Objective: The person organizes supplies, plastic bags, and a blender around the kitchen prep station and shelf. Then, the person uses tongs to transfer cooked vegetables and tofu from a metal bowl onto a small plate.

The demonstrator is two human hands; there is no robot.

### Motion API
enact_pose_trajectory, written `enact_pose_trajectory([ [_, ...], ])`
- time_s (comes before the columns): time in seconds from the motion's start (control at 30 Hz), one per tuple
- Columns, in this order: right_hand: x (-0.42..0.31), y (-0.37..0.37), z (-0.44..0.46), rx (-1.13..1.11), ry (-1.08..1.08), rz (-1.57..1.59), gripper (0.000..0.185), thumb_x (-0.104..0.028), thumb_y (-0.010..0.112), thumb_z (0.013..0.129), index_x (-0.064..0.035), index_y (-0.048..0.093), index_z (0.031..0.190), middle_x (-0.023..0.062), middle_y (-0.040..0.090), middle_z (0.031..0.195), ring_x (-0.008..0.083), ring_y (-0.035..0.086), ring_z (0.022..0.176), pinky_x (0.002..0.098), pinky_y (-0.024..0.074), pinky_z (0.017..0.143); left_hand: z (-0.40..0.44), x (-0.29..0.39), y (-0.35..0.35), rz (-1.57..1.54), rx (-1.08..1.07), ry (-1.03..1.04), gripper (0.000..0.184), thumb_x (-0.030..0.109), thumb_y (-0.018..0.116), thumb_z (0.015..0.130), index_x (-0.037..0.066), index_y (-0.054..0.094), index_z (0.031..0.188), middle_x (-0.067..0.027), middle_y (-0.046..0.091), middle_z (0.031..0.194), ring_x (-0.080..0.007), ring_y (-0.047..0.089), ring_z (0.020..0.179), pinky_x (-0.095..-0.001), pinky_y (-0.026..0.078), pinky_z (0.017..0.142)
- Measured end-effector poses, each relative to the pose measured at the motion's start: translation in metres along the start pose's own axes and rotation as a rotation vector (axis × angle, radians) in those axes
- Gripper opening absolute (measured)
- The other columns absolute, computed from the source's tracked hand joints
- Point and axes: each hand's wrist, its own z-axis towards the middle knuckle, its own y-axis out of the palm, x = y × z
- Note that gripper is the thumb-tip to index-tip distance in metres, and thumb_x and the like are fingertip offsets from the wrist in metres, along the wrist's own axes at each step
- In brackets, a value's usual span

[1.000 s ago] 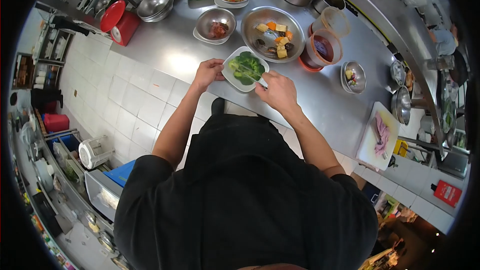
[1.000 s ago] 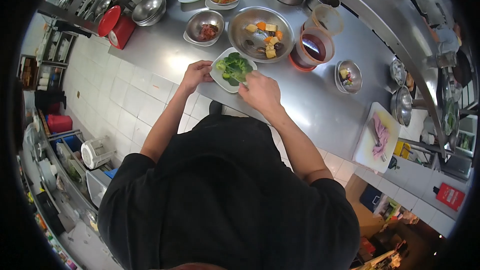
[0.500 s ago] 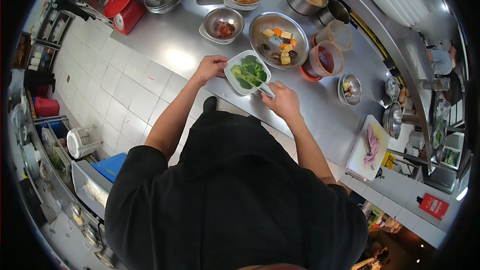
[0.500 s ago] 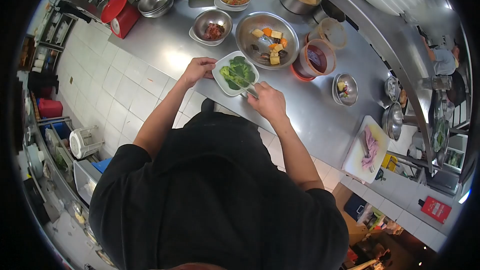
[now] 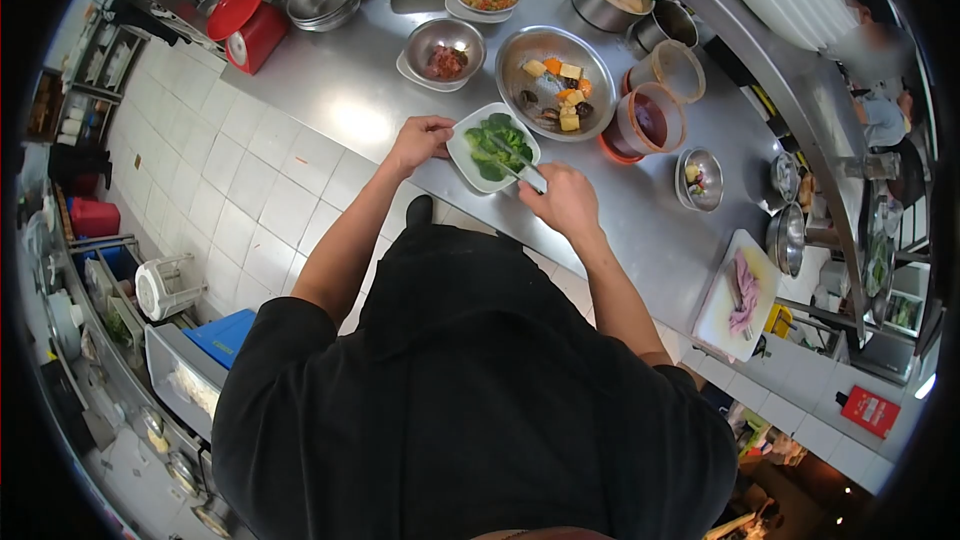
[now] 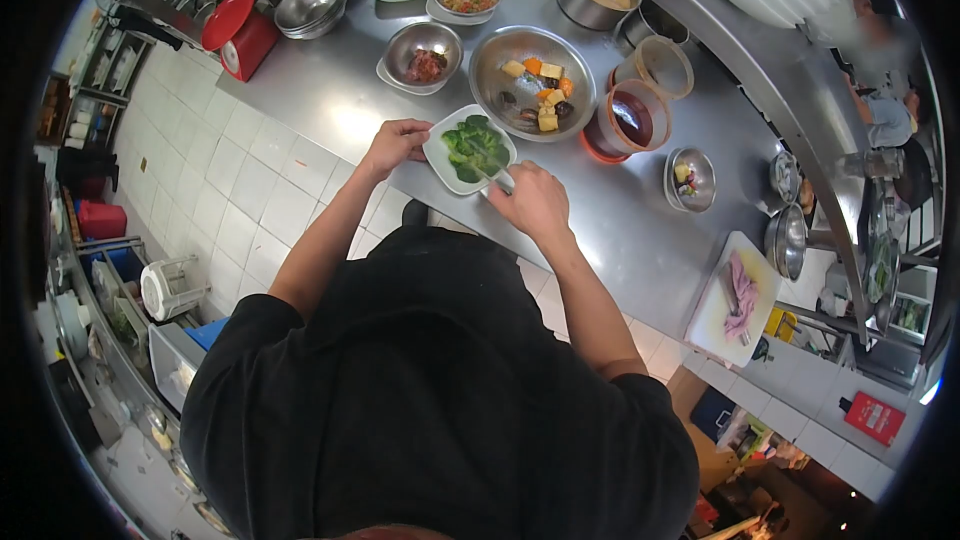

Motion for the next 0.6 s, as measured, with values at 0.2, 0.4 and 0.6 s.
enact_pose_trajectory([
  [0.2,-0.007,0.019,0.022,0.066,-0.122,-0.099,0.028,-0.028,0.068,0.085,-0.0003,0.07,0.087,0.0157,0.068,0.091,0.0355,0.07,0.08,0.0471,0.0564,0.07,0.006,-0.005,-0.001,-0.014,0.0,0.029,0.025,0.005,0.061,0.098,-0.005,0.068,0.12,-0.013,0.071,0.108,-0.0212,0.072,0.091,-0.0338,0.063,0.081],
  [0.4,-0.003,0.024,0.022,0.038,-0.358,-0.289,0.026,-0.028,0.07,0.084,-0.0027,0.068,0.09,0.012,0.068,0.092,0.0303,0.071,0.077,0.044,0.057,0.065,0.002,-0.002,0.002,0.017,0.017,0.016,0.025,0.005,0.06,0.098,-0.005,0.068,0.12,-0.0128,0.071,0.109,-0.0212,0.072,0.093,-0.0333,0.063,0.08],
  [0.6,-0.014,0.001,0.017,0.05,-0.199,-0.176,0.024,-0.026,0.069,0.085,-0.0018,0.069,0.086,0.0141,0.067,0.092,0.0343,0.071,0.079,0.0459,0.0574,0.067,0.003,-0.008,0.001,-0.019,0.02,0.014,0.024,0.005,0.061,0.099,-0.004,0.069,0.12,-0.0119,0.071,0.109,-0.0209,0.072,0.092,-0.0332,0.063,0.08],
])
